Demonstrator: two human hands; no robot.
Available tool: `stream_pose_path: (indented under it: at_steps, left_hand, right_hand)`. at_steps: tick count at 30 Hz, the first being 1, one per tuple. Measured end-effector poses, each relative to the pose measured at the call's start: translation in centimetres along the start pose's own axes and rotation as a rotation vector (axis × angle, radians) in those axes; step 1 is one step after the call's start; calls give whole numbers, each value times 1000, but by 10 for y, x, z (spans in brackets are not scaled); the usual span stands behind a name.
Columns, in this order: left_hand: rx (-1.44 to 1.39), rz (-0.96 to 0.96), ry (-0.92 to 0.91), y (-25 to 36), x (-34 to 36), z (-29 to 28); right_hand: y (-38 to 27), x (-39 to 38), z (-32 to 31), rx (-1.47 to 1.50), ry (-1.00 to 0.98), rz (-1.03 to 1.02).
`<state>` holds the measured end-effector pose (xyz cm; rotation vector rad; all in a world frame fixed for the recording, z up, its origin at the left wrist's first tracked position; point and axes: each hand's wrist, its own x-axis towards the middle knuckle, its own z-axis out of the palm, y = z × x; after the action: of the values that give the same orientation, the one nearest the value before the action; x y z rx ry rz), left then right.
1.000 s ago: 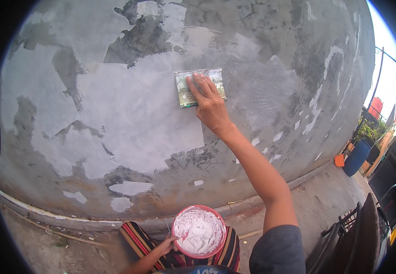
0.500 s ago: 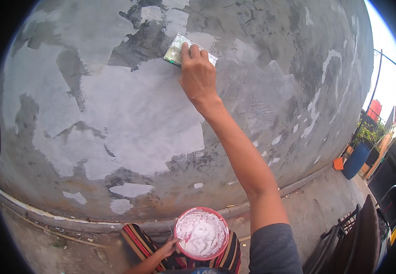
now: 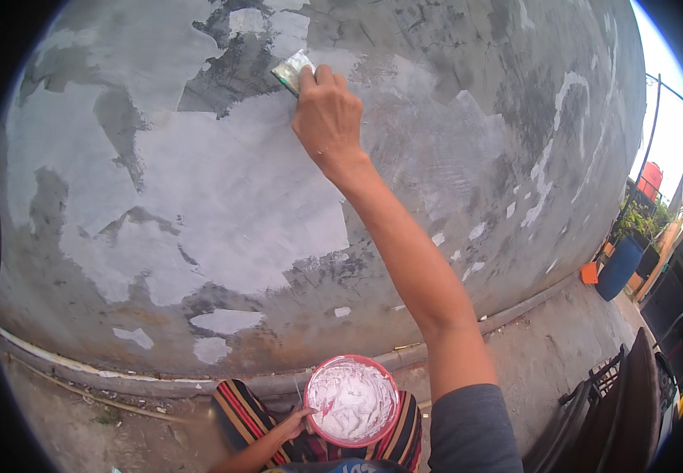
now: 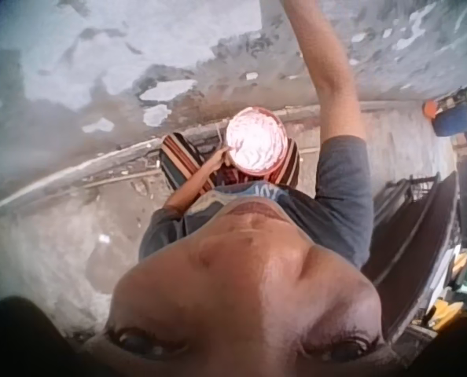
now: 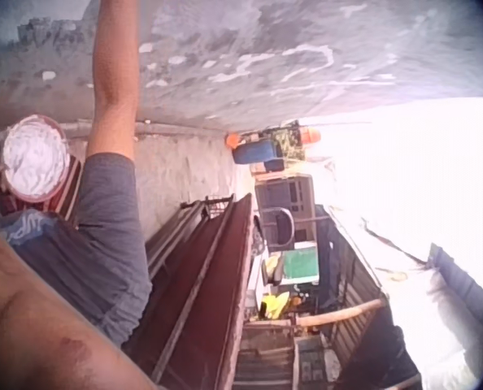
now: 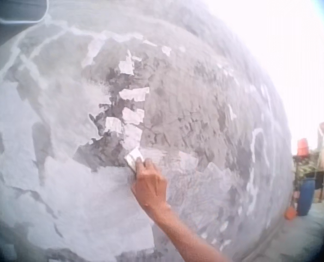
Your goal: The person applies white plaster to a concrete wall using a trowel and a smaller scraper. They repeatedly scoop plaster from a red bucket, spread it onto the wall, and smooth the surface. The person occasionally scrapes excess plaster from the trowel back into the bucket.
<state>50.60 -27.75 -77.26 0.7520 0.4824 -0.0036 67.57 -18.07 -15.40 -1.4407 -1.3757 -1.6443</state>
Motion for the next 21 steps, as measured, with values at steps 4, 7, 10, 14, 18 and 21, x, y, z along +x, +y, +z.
stream_pose_path:
  at_steps: [4, 7, 10, 14, 18, 21]
  left_hand:
    - [43, 27, -34, -19, 16, -26]
    - [7, 15, 51, -5, -1, -24]
    - [10, 29, 23, -10, 6, -19]
    - [11, 14, 9, -4, 0, -7]
    - [-52, 7, -100, -1, 7, -23]
    - [-59, 86, -36, 1, 2, -29]
  right_hand:
    - [-26, -18, -1, 155, -133, -102]
    - [8, 0, -24, 203, -23, -11]
    - [50, 19, -25, -11, 70, 156]
    - [16, 4, -3, 14, 97, 223]
    - [-34, -10, 3, 108, -38, 44]
    - [-22, -3, -10, 203, -81, 5]
